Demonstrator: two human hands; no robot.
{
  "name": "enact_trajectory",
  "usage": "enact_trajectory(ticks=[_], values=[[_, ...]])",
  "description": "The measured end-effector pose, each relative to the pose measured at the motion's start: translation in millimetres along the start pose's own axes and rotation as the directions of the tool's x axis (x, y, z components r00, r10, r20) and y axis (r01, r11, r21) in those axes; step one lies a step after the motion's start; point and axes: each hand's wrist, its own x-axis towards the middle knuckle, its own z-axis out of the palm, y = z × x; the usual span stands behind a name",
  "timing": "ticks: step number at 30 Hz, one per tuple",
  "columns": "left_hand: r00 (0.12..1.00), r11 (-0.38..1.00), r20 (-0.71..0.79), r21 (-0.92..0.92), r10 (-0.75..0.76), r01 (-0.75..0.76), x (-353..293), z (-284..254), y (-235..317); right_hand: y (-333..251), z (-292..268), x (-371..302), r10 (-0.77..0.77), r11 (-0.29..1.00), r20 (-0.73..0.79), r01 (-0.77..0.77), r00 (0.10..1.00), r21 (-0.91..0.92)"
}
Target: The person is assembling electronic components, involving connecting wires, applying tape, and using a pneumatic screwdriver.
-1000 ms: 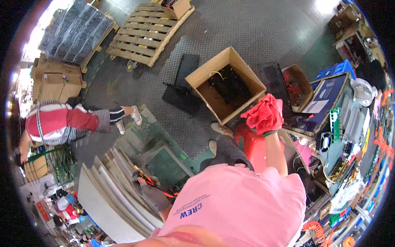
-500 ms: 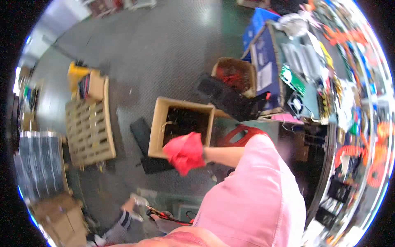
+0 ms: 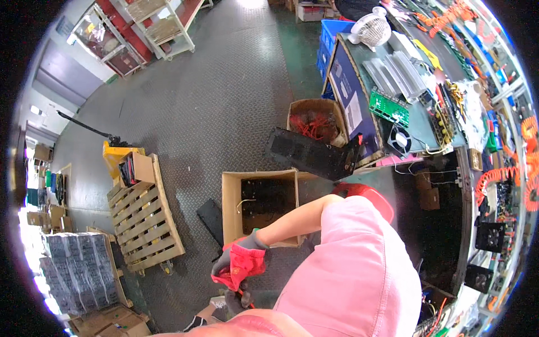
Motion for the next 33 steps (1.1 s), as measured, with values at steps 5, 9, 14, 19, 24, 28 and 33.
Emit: enact_trajectory(ticks=[5,9,14,19,24,28,33], values=[[0.983,0.997,-0.166,0.006,0.076,-0.076,-12.5,36.5,-2.9,15.6,12.6,11.4,-0.095,0.927,0.149,0.142,0.984,-0.348],[0.854,0.972,-0.470,0.171,0.223,-0.160,-13.2,77.9,-6.5,22.5,24.1,5.3,-0.031,0.968,0.062,0.046,0.998,-0.248],[0.795,0.968,-0.552,0.149,0.252,-0.203,-31.1,87.5,-19.1,37.7,41.4,0.2,0.075,0.996,0.004,-0.074,0.997,-0.046],[0.623,0.911,-0.674,0.376,0.396,-0.172,-23.4,143.5,-22.4,34.1,50.3,6.1,0.115,0.990,0.165,-0.126,0.980,0.061],[0.522,0.943,-0.789,0.316,0.324,-0.106,-69.3,143.3,-33.4,38.3,77.8,13.9,0.234,0.972,0.231,-0.236,0.944,-0.020],[0.298,0.780,-0.721,0.587,0.626,-0.219,-80.6,112.2,-71.6,44.6,113.1,21.2,0.180,0.964,0.150,-0.205,0.972,0.170],[-0.084,0.323,-0.314,0.939,0.946,0.117,-112.3,92.3,-104.8,66.6,171.7,27.3,0.340,0.914,0.170,-0.368,0.925,0.173]])
